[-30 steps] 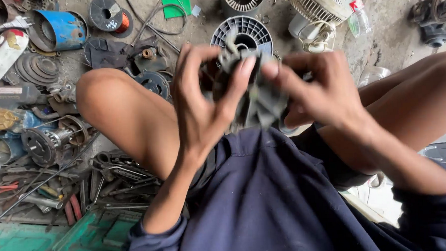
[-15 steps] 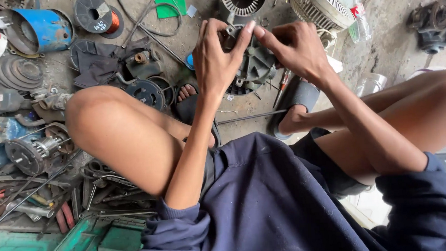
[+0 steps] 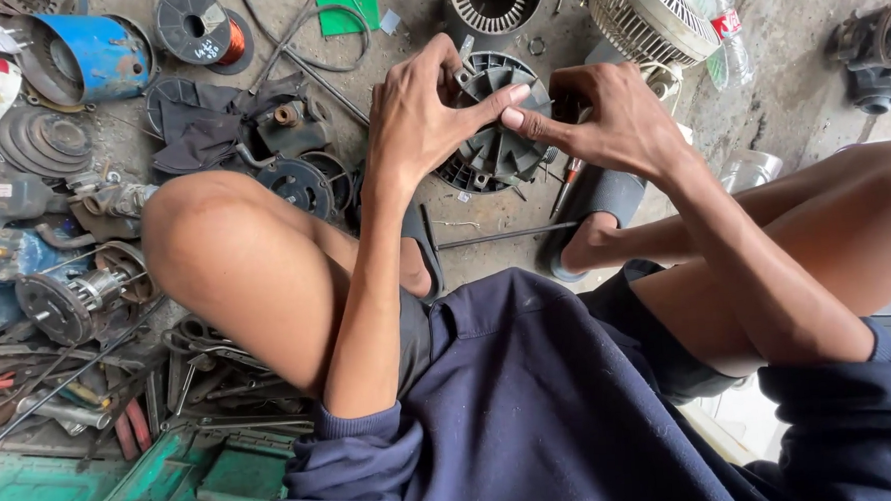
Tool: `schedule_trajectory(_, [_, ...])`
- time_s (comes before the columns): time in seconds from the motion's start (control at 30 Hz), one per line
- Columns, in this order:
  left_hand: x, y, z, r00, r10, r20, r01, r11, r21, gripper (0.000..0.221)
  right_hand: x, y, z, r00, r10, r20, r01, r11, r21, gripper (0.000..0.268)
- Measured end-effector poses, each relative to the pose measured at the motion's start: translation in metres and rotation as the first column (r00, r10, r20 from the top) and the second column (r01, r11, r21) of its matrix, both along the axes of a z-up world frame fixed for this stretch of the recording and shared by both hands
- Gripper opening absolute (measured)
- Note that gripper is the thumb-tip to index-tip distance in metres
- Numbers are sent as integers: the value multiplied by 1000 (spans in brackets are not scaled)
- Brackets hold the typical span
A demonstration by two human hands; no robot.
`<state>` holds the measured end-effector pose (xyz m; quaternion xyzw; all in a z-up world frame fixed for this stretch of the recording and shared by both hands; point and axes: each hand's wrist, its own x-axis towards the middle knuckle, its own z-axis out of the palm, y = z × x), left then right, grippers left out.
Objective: A person disassembles an electric motor by hand, removing the outer casing and internal components.
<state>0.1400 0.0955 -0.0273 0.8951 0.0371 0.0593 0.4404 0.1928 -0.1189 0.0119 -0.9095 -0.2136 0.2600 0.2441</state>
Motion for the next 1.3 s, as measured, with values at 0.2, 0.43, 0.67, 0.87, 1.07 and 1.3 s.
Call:
schedule_trajectory(0.2, [3,2,-15,999,-30,-33,29,999,-26,68,-1,2,-2,1000,26,1,-26,996,80,66])
schedule_trajectory(0.43, [1,2,-15,999,-7,-34,6,1000,-29,65,-5,2,-13,993,-70,-91,80,989,121,61])
schedule_trajectory(0.67, [-1,6,-20,997,-37,-64,33,998,-61,67,-12,9,-14,997,-77,-3,76,980,185,69])
schedule_trajectory(0.87, [-32,-4,-1,968,195,160,-223,957,183,63,-5,2,-7,1000,-3,-6,4,999,50,68])
schedule_trajectory(1.07, [-89,-23,32,933,233,-276,-247,969,-19,60,-4,3,-3,1000,-7,-1,7,1000,22,74])
schedule_trajectory(1.3, [-76,-46,51,854,162,-495,-356,875,-328,60,-1,0,-13,999,4,43,-5,1000,29,76])
